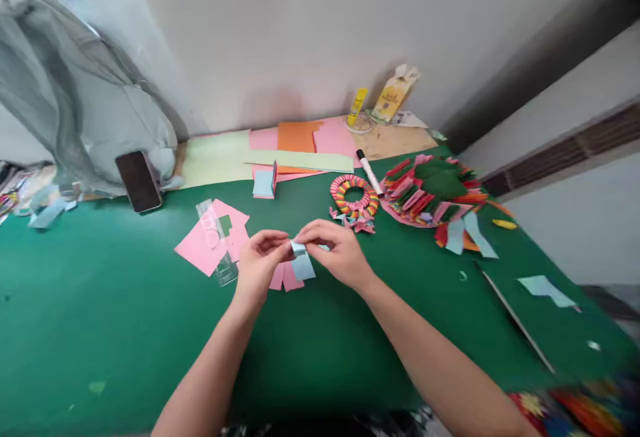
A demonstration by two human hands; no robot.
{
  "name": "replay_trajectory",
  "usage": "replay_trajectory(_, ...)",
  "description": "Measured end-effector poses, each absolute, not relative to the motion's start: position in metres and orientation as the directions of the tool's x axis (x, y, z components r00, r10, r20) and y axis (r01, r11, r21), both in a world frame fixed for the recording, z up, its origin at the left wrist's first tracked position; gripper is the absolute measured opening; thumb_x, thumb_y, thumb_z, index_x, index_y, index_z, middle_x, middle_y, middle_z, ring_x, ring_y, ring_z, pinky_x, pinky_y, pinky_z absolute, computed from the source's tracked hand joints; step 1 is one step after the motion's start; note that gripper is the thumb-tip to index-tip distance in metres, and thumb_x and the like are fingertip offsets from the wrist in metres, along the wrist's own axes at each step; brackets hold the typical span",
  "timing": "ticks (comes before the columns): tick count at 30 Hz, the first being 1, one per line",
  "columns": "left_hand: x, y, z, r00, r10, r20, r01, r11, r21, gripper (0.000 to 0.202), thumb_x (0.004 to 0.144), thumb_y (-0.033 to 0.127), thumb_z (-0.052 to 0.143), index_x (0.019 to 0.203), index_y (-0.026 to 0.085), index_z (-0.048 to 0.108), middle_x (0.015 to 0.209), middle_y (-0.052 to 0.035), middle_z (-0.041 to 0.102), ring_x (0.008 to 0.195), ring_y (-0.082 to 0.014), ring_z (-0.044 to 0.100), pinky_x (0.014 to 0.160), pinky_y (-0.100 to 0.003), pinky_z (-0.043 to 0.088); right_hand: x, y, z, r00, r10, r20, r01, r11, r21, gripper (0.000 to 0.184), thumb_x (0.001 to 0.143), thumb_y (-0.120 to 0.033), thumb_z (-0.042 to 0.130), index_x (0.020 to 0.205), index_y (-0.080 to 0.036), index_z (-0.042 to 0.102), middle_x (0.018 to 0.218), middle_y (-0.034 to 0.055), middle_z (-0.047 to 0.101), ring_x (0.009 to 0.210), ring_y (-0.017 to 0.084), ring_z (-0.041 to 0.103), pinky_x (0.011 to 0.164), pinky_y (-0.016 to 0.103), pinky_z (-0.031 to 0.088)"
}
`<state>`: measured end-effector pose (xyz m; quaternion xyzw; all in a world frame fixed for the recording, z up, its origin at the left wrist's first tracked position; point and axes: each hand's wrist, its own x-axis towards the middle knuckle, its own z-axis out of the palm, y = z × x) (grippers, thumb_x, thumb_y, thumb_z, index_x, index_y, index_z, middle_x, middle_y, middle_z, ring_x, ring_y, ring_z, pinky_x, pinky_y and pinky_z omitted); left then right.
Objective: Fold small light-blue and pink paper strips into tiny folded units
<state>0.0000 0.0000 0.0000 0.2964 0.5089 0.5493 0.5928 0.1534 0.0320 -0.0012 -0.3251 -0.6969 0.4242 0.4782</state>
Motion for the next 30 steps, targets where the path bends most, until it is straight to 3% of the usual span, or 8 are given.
replay_trajectory(6,0.000,-0.002,0.006,-0.108,0.952,-0.286,-0.402,0.221,0.889,0.030,0.059,0.025,0.083,0.077,0.011,0.063,0.071,-0.0056,0.066,0.067,-0.0154,0.064,0.065,-0.027,0.058,0.154,0.032,-0.001,-0.342,0.755,0.560,0.138,0.629,-0.765,0.020,0.084,-0.008,0.053,0.082,-0.018,0.070,0.084,0.0042,0.064,0.076,0.016,0.061,0.068,0.027,0.048)
replay_trajectory(17,0.001,-0.003,0.009,-0.086,0.950,-0.299,-0.425,0.236,0.874,0.030,0.060,0.024,0.083,0.080,0.011,0.065,0.074,-0.0076,0.068,0.069,-0.0163,0.065,0.067,-0.028,0.058,0.158,0.037,0.001,-0.373,0.715,0.591,0.073,0.657,-0.750,0.019,0.086,-0.006,0.055,0.085,-0.018,0.069,0.086,0.0048,0.064,0.077,0.016,0.061,0.069,0.027,0.050)
replay_trajectory(30,0.001,-0.003,0.011,-0.068,0.941,-0.332,-0.483,0.260,0.836,0.033,0.060,0.025,0.084,0.081,0.011,0.063,0.071,-0.0066,0.068,0.066,-0.0147,0.065,0.066,-0.024,0.057,0.165,0.039,-0.005,-0.475,0.585,0.657,0.096,0.777,-0.622,0.021,0.093,-0.006,0.049,0.098,-0.019,0.065,0.096,0.0079,0.062,0.088,0.017,0.060,0.076,0.029,0.052)
